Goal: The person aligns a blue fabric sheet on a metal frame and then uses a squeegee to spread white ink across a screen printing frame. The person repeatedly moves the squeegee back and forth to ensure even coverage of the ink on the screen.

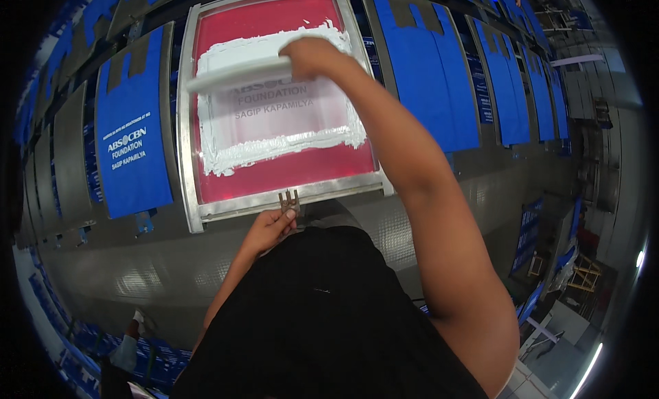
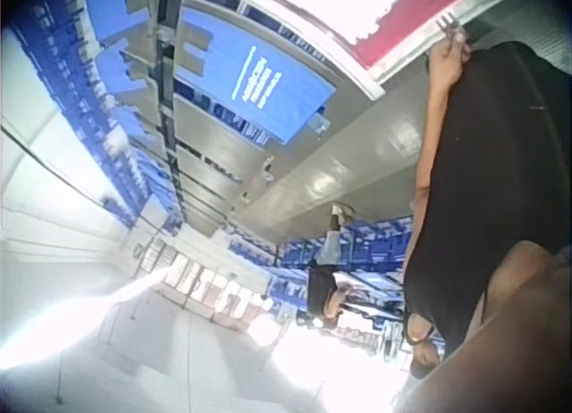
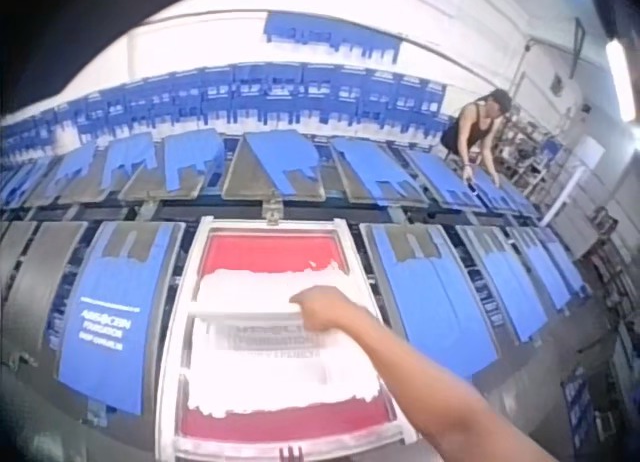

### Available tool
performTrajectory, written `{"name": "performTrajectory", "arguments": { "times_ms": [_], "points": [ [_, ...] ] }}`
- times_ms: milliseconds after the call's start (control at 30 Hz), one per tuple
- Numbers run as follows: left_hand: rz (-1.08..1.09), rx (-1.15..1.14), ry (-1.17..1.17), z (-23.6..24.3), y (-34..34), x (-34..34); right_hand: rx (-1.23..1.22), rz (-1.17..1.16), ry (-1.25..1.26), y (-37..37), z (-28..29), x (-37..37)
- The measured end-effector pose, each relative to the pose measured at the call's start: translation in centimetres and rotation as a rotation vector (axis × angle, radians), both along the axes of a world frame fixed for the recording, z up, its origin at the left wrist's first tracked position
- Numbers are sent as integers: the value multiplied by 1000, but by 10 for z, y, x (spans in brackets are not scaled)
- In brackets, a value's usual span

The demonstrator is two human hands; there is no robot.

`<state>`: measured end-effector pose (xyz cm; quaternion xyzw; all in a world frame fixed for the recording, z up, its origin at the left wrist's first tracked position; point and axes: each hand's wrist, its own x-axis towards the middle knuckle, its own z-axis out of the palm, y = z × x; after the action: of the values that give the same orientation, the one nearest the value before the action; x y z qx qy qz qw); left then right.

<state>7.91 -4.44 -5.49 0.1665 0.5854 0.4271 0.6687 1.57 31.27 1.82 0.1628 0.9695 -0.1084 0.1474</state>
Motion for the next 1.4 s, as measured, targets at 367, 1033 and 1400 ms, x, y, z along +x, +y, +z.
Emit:
{"name": "performTrajectory", "arguments": {
  "times_ms": [367,1033,1400],
  "points": [
    [-61,-230,273,-32,2,14,-94,-56,313,-131,2,152],
    [627,-204,875,-48,-15,-172,-820,-683,377,12,-89,146],
    [667,-10,854,0,117,-5,-958,-815,491,137,-7,320]
  ]
}}
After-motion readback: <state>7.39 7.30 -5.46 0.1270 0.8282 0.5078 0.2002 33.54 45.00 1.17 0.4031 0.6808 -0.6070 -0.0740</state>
